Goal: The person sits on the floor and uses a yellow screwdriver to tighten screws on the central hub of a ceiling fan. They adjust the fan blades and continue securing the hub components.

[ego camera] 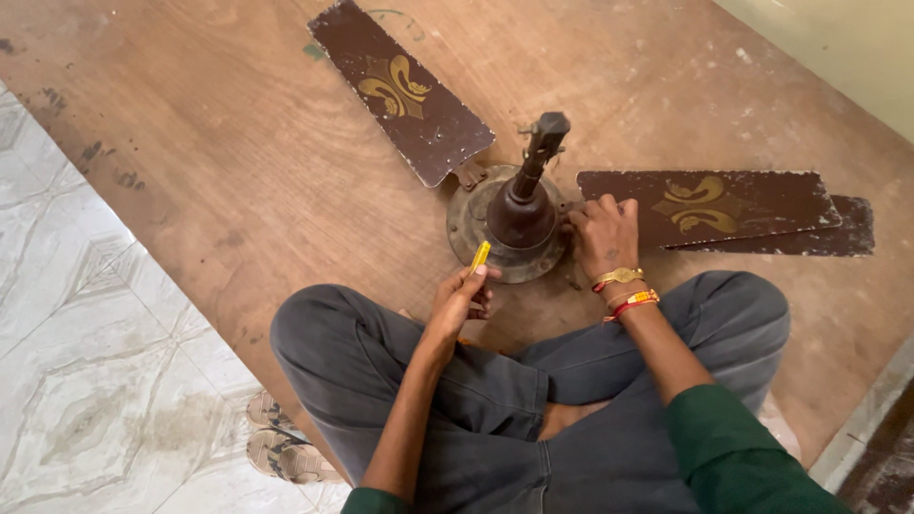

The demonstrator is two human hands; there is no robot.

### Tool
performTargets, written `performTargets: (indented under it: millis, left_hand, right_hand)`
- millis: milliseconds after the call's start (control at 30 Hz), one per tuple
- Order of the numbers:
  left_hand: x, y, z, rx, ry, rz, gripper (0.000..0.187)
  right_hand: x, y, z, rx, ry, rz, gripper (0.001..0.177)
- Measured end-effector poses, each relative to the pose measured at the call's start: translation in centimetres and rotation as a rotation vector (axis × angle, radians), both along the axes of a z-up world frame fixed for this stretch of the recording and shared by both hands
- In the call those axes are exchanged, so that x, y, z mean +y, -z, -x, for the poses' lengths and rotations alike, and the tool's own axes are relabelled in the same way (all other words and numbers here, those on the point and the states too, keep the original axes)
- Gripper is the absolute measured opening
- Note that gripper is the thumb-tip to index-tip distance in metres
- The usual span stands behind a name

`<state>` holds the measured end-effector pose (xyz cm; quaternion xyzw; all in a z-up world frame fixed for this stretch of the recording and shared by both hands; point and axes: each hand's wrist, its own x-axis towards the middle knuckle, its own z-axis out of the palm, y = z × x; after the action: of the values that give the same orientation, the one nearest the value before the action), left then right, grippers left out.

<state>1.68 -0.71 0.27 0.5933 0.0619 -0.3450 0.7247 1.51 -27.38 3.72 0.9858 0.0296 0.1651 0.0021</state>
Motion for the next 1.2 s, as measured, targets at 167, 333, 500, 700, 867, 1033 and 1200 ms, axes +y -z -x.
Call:
performTargets:
  millis: [167, 333, 500, 700, 867, 1033, 1200]
  left_hand:
    - [-0.1, 0.0, -0.1, -0.019, 0.011, 0.034, 0.041]
    - [0.0, 0.4, 0.2, -0.052, 0.005, -0.024, 0.042]
    - [-0.1, 1.8, 0.0, -0.192, -0.118, -0.102, 0.043]
    - [0.0, 3.5, -0.1, -0.257, -0.093, -0.141, 0.041]
    - [-0.1, 3.3, -0.2, -0.201, -0.127, -0.114, 0.041]
    - [0.0, 2.7, -0.3, -0.194, -0.125, -0.122, 0.043]
    - [0.0, 2.6, -0.3, -0.21, -0.118, -0.137, 0.045]
  right_hand:
    - [-0.4, 1.3, 0.2, -0.029, 0.054, -0.173, 0.023]
    - [-1.1, 1.7, -0.1, -0.008, 0.055, -0.114, 0.02]
    - [-1.3, 1.3, -0.7, 0.05, 0.017, -0.029, 0.017]
    - [-0.5, 0.1, -1.1, 0.137, 0.054, 0.019, 0.022]
    - [0.4, -0.4, -1.6, 0.222, 0.099, 0.087, 0.03]
    - [0.9, 0.6, -1.6, 0.104, 0.133, 0.049, 0.016]
    - [0.4, 1.6, -1.2, 0.166, 0.135, 0.057, 0.017]
